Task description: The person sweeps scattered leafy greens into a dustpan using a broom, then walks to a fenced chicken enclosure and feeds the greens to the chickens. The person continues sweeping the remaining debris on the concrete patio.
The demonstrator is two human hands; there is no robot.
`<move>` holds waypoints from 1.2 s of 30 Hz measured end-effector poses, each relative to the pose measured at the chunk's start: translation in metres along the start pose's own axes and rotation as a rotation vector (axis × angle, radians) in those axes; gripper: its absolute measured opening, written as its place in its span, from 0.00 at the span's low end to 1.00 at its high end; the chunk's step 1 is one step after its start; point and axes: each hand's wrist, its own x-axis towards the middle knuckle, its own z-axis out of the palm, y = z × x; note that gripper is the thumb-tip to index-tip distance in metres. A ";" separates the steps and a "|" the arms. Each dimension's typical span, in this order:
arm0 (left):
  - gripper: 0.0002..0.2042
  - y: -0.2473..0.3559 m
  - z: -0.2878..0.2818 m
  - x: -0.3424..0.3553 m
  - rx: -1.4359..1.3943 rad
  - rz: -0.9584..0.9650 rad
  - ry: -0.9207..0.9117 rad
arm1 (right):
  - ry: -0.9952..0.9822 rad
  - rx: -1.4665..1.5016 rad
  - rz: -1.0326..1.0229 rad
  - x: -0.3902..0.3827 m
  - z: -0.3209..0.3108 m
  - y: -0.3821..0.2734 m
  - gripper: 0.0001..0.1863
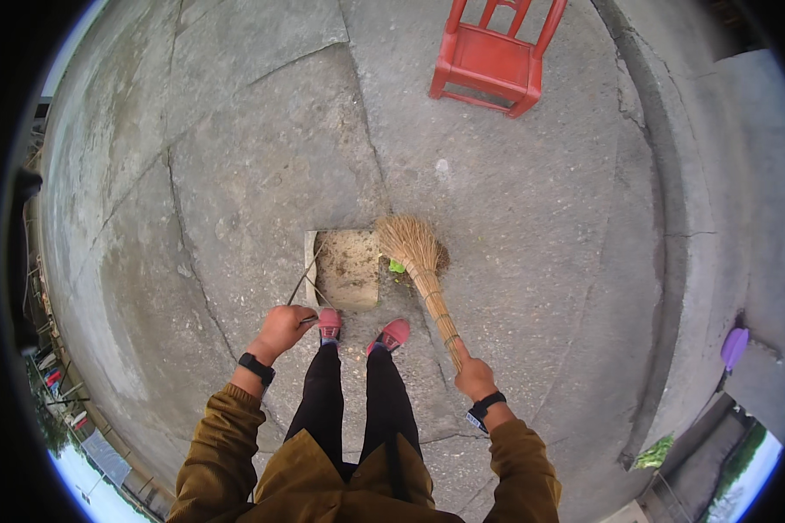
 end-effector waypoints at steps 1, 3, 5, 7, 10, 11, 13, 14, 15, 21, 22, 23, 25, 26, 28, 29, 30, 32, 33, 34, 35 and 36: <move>0.08 0.000 0.000 0.001 -0.001 0.007 0.001 | 0.044 0.003 -0.043 -0.022 0.008 0.009 0.48; 0.08 0.000 0.000 0.001 0.001 0.025 -0.011 | 0.088 0.280 -0.043 -0.059 0.025 0.021 0.50; 0.08 -0.001 0.002 0.002 0.005 0.038 -0.033 | 0.142 0.526 0.017 -0.079 0.042 0.025 0.52; 0.08 -0.002 0.004 0.003 0.014 0.048 -0.045 | 0.083 0.769 0.215 -0.082 0.055 0.022 0.53; 0.08 0.000 0.007 0.006 0.026 0.072 -0.049 | 0.152 1.052 0.405 -0.057 0.072 0.007 0.52; 0.08 0.001 0.009 0.006 0.031 0.078 -0.046 | 0.118 1.062 0.432 -0.046 0.080 -0.003 0.52; 0.08 0.004 0.012 0.006 0.070 0.063 -0.064 | 0.182 1.055 0.398 -0.029 0.105 -0.030 0.52; 0.08 0.005 0.014 0.006 0.089 0.054 -0.067 | 0.160 1.023 0.354 -0.025 0.122 -0.048 0.52; 0.08 0.006 0.016 0.006 0.088 0.064 -0.056 | 0.153 0.980 0.324 -0.024 0.141 -0.067 0.52; 0.07 -0.003 0.024 0.004 0.075 0.116 -0.032 | -0.140 1.233 0.164 -0.065 0.211 -0.152 0.54; 0.07 -0.005 0.024 0.004 0.064 0.132 -0.050 | -0.175 1.310 0.108 -0.076 0.213 -0.160 0.53; 0.07 -0.009 0.023 0.003 0.056 0.151 -0.055 | -0.217 1.341 0.114 -0.088 0.214 -0.166 0.53; 0.08 -0.016 0.018 0.000 0.047 0.178 -0.056 | -0.263 1.399 0.082 -0.109 0.213 -0.178 0.53; 0.07 -0.020 0.014 -0.003 0.044 0.187 -0.057 | -0.265 1.395 0.055 -0.118 0.211 -0.182 0.52; 0.07 -0.029 0.006 -0.010 0.010 0.198 -0.075 | -0.179 1.361 0.095 -0.128 0.207 -0.187 0.51; 0.07 -0.034 0.000 -0.014 -0.023 0.203 -0.090 | -0.166 1.356 0.104 -0.128 0.204 -0.186 0.51; 0.07 -0.039 -0.005 -0.018 -0.028 0.172 -0.123 | -0.127 1.306 0.167 -0.123 0.200 -0.183 0.51; 0.08 -0.047 -0.013 -0.027 -0.048 0.179 -0.118 | 0.021 1.196 0.211 -0.103 0.188 -0.170 0.51; 0.08 -0.050 -0.016 -0.030 -0.037 0.160 -0.117 | 0.087 1.129 0.206 -0.087 0.181 -0.162 0.52; 0.08 -0.053 -0.019 -0.034 -0.060 0.150 -0.090 | 0.179 1.101 0.195 -0.068 0.175 -0.154 0.52; 0.08 -0.055 -0.019 -0.037 -0.078 0.138 -0.059 | 0.231 1.064 0.232 -0.048 0.169 -0.149 0.52; 0.09 -0.057 -0.020 -0.039 -0.097 0.127 -0.028 | 0.307 1.007 0.162 -0.030 0.165 -0.147 0.52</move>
